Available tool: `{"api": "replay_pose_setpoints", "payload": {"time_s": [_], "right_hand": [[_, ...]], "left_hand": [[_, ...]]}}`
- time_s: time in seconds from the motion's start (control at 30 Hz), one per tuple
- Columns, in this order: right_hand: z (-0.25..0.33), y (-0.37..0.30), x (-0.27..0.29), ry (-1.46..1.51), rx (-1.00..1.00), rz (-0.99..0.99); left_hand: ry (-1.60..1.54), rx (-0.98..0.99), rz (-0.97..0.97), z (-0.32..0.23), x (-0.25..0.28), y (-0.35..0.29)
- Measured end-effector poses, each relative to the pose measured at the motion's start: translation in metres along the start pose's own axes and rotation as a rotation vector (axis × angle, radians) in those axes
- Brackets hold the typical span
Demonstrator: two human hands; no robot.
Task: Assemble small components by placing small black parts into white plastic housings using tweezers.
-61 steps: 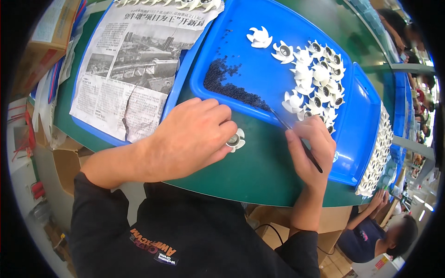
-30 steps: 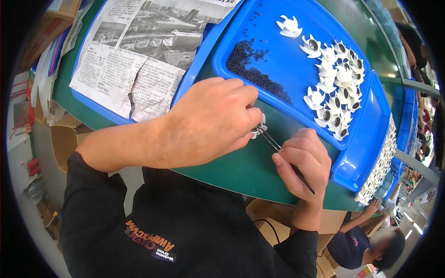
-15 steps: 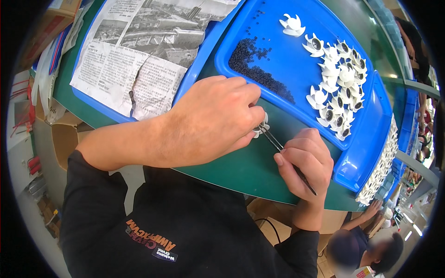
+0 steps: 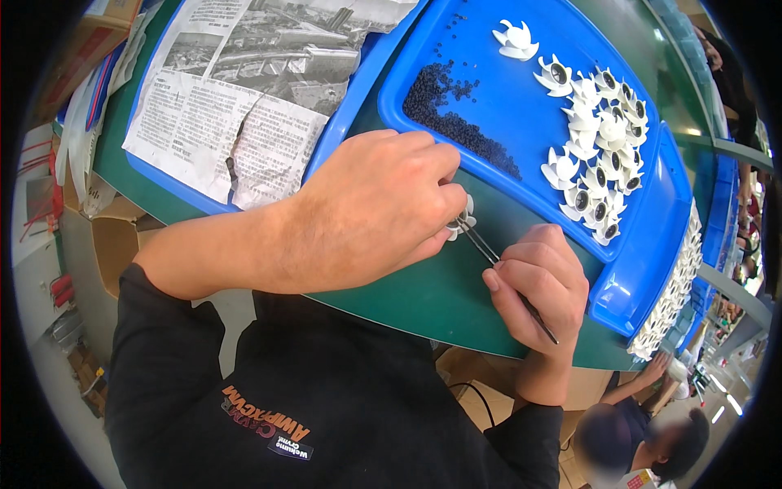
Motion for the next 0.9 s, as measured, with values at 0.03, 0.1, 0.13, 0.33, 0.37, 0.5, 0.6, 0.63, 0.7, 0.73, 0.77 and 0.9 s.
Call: {"api": "replay_pose_setpoints", "payload": {"time_s": [0.03,0.1,0.13,0.33,0.37,0.5,0.6,0.63,0.7,0.73,0.77,0.9], "right_hand": [[0.000,0.000,0.000,-0.002,0.003,0.006],[0.002,0.001,-0.001,-0.014,0.017,0.020],[0.003,0.001,-0.002,-0.027,0.031,0.034],[0.008,0.002,-0.005,-0.058,0.057,0.050],[0.007,0.002,-0.007,-0.059,0.056,0.049],[0.008,0.003,-0.011,-0.086,0.066,0.064],[0.009,0.004,-0.011,-0.089,0.059,0.066],[0.009,0.005,-0.010,-0.092,0.052,0.066],[0.008,0.003,-0.007,-0.084,0.050,0.056],[0.008,0.003,-0.006,-0.076,0.046,0.047],[0.008,0.002,-0.006,-0.075,0.050,0.047],[0.007,0.000,-0.007,-0.070,0.051,0.049]], "left_hand": [[0.003,0.002,0.000,0.000,0.000,0.000],[0.005,-0.002,-0.003,0.000,0.000,0.000],[0.007,-0.007,-0.005,0.000,0.000,0.000],[0.012,-0.003,-0.015,0.000,0.001,0.001],[0.012,-0.005,-0.014,0.000,0.001,0.001],[0.011,-0.013,-0.025,-0.001,0.002,0.001],[0.003,-0.015,-0.031,-0.001,0.004,0.000],[-0.001,-0.015,-0.031,-0.001,0.004,0.000],[0.005,-0.011,-0.029,-0.001,0.004,0.000],[0.007,-0.008,-0.027,0.000,0.003,-0.001],[0.010,-0.006,-0.029,0.000,0.003,-0.001],[0.004,-0.021,-0.022,-0.001,0.001,0.001]]}}
Point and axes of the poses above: each hand's wrist, its own y-axis towards the middle knuckle, its own x-axis out of the back of the hand, z = x × y, the point moved 10 cm from there along y, towards the middle knuckle, and after that the axes turned 3 degrees about x, right-handed, at the moved point
